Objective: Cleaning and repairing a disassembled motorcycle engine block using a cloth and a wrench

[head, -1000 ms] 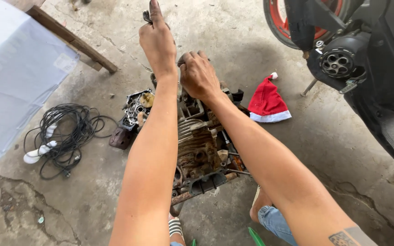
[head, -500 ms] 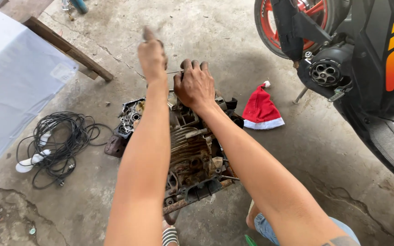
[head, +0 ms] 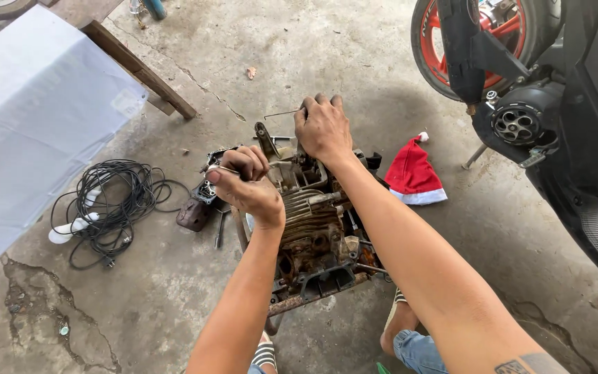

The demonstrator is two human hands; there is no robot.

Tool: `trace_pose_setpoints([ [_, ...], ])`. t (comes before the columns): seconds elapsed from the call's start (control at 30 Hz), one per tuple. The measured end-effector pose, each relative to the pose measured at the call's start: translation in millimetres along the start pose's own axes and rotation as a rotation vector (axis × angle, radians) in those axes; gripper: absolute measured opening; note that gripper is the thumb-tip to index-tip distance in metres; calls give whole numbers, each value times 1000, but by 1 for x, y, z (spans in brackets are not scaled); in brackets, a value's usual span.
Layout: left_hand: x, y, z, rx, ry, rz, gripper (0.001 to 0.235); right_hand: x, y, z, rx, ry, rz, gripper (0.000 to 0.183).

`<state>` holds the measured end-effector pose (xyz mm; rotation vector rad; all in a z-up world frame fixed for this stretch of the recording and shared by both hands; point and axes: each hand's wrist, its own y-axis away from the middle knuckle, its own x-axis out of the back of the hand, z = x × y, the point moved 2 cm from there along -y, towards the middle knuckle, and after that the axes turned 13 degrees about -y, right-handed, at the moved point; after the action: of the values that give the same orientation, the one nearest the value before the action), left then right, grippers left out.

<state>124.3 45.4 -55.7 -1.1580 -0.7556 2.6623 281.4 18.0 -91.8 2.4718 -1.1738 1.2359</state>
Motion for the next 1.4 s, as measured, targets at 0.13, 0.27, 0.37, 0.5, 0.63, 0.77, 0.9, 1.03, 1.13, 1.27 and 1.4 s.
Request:
trace_pose_setpoints([
  [0.13,3,-5,7,37,-10,-77,64,-2,-2,0,8,14,-16,32],
  [0.27,-4,2,17,108,-128,-124,62,-3,0,1,21,16,13,31],
  [0.37,-12,2,29,159,-144,-181,59,0,1,-1,21,6,22,31],
  [0.5,-15,1,50,212,-88,-243,50,1,1,-1,24,-22,9,31],
  [0.63,-13,12,50,253,-93,-261,43,-4,-1,2,21,-18,30,31],
  [0.77,-11,33,39,284,-251,-444,36,-9,-6,7,13,-8,39,31],
  [0.9,-11,4,51,338,-242,-409,29,1,1,-2,15,-27,14,31],
  [1.03,-20,4,52,367,-299,-368,25,1,2,-5,21,-27,27,31],
  [1.13,-30,16,52,308,-272,-406,30,3,4,-7,31,-11,56,31],
  [1.27,-41,-4,49,431,-423,-460,46,-1,0,1,43,-13,38,30],
  [1.4,-68,-35,42,531,-610,-472,57,-3,2,2,62,-12,50,32],
])
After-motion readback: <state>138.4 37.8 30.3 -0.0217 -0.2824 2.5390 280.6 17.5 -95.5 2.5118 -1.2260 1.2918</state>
